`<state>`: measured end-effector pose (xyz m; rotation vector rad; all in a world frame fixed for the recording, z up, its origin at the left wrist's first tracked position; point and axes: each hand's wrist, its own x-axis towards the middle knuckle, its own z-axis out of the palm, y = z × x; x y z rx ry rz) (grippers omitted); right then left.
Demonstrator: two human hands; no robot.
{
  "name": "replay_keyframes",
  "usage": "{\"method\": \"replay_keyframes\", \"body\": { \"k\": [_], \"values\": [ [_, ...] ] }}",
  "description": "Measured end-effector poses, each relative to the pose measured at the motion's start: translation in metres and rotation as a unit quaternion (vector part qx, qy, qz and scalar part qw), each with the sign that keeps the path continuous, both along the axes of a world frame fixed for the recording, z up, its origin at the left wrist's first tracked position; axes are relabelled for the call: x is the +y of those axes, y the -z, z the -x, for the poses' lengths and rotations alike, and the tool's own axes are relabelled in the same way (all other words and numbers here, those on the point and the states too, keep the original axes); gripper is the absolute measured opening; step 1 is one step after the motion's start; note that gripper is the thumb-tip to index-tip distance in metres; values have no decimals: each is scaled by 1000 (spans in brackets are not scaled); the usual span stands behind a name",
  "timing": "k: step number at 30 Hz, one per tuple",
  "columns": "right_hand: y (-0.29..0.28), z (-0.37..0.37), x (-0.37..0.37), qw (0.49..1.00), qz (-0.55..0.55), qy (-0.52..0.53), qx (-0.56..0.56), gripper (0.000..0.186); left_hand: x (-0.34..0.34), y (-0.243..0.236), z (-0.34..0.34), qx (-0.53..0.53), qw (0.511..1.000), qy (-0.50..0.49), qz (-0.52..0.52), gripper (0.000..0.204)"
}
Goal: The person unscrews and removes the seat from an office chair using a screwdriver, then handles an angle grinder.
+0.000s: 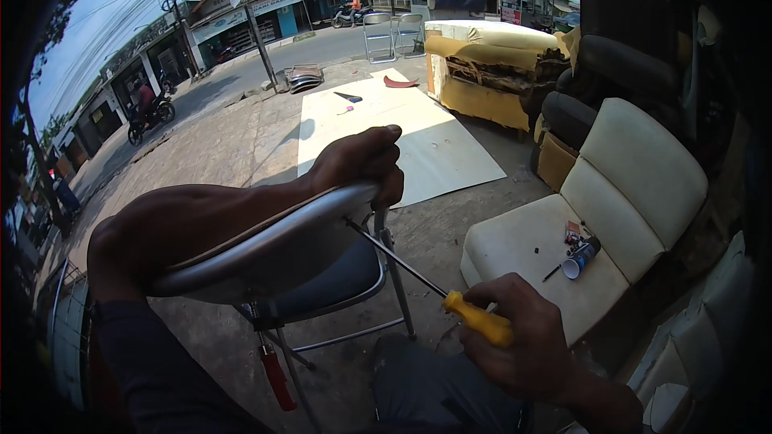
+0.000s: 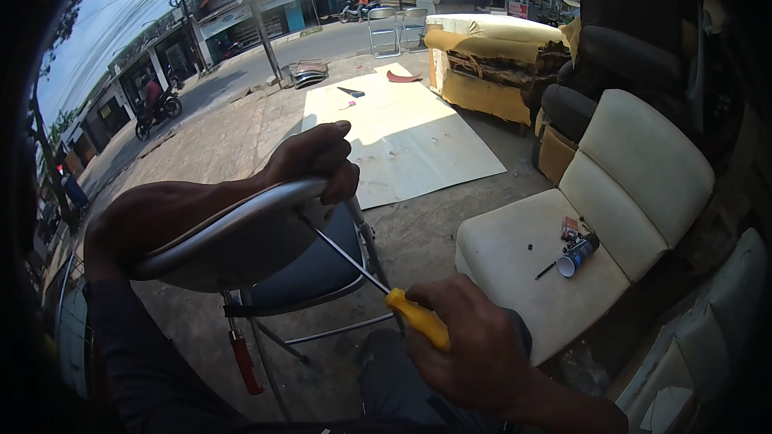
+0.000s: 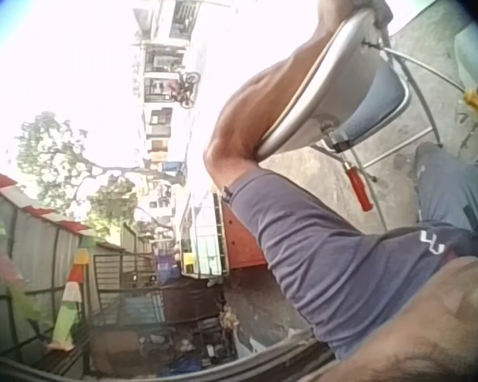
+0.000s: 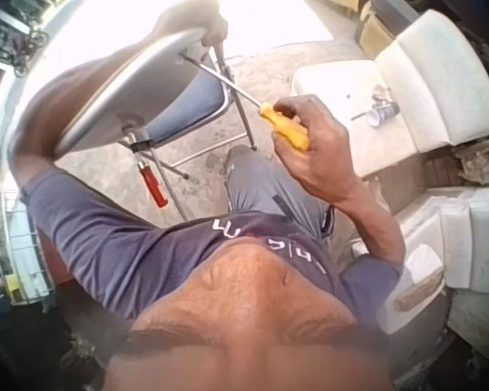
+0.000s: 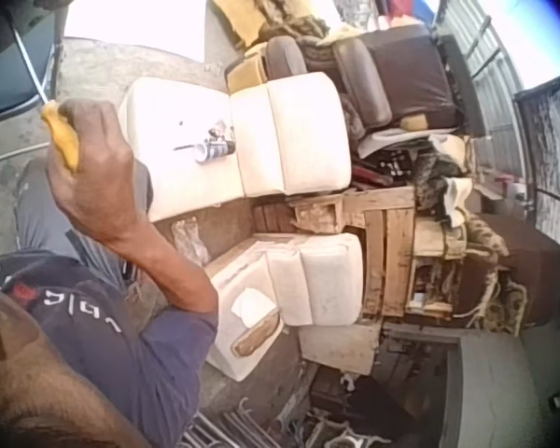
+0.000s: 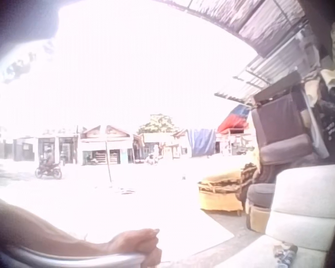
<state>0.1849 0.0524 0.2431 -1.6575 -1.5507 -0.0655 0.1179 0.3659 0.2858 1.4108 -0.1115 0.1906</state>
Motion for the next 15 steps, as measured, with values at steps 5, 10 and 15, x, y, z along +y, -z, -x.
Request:
{"method": "replay_keyframes", "body": {
  "k": [5,10,15],
  "values": [
    [17,3,0,958,-69,55,-274,32,-5,-9,-1,-19,999,2,-43,45],
    [-29,-2,3,870,234,-37,432,42,-5,-2,10,-10,1000,-23,-7,46],
    [14,14,-13,998,-37,51,15,42,-15,3,-5,50,998,-12,26,47]
  ]
}}
